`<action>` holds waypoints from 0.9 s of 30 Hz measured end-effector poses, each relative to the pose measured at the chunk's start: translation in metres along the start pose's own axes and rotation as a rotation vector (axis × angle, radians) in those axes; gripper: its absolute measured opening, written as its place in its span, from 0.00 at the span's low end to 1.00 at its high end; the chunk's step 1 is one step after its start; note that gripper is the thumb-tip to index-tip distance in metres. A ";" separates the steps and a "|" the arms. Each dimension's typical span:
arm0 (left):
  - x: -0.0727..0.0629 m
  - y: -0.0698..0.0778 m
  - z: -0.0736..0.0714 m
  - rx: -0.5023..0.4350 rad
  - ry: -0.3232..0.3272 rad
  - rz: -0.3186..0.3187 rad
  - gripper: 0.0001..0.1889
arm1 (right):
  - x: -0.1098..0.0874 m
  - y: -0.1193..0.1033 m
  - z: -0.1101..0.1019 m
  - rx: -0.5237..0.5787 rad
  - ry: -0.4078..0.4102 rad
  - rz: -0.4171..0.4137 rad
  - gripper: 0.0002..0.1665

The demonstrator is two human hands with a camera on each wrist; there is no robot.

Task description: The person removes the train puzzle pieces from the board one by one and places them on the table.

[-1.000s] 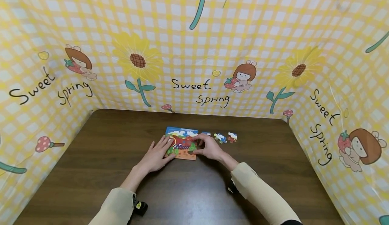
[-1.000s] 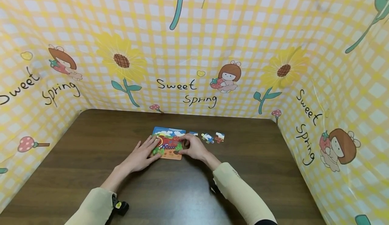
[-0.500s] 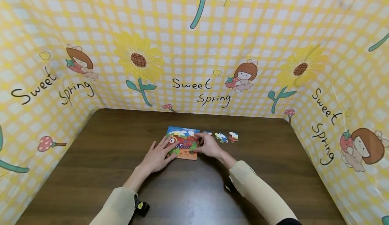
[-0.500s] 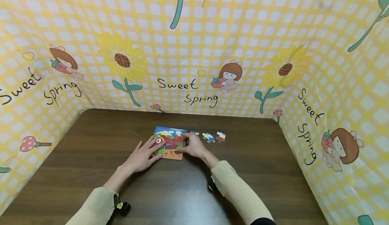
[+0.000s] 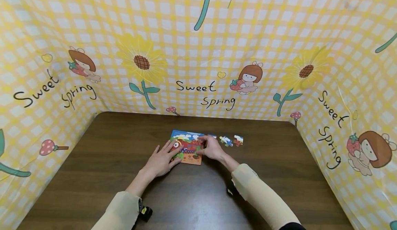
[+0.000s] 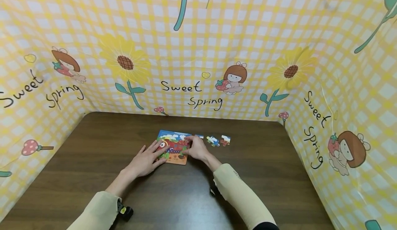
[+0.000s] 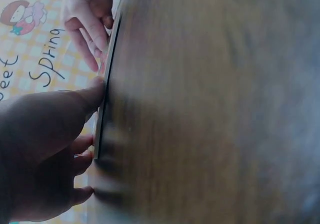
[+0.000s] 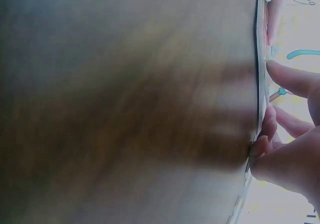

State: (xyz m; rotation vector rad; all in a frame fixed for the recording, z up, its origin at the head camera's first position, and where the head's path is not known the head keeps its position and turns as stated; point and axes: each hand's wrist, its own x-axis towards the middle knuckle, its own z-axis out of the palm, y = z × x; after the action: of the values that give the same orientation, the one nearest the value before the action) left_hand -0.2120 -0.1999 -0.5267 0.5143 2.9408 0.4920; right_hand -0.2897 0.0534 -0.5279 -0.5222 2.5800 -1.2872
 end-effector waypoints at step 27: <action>0.000 0.001 0.001 0.003 0.007 -0.007 0.32 | -0.006 -0.002 0.006 -0.074 0.053 -0.090 0.31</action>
State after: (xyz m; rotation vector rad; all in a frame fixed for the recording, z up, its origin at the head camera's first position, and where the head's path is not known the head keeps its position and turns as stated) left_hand -0.2117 -0.1985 -0.5270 0.5031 2.9497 0.4897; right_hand -0.2819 0.0505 -0.5294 -0.6329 2.6853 -1.2532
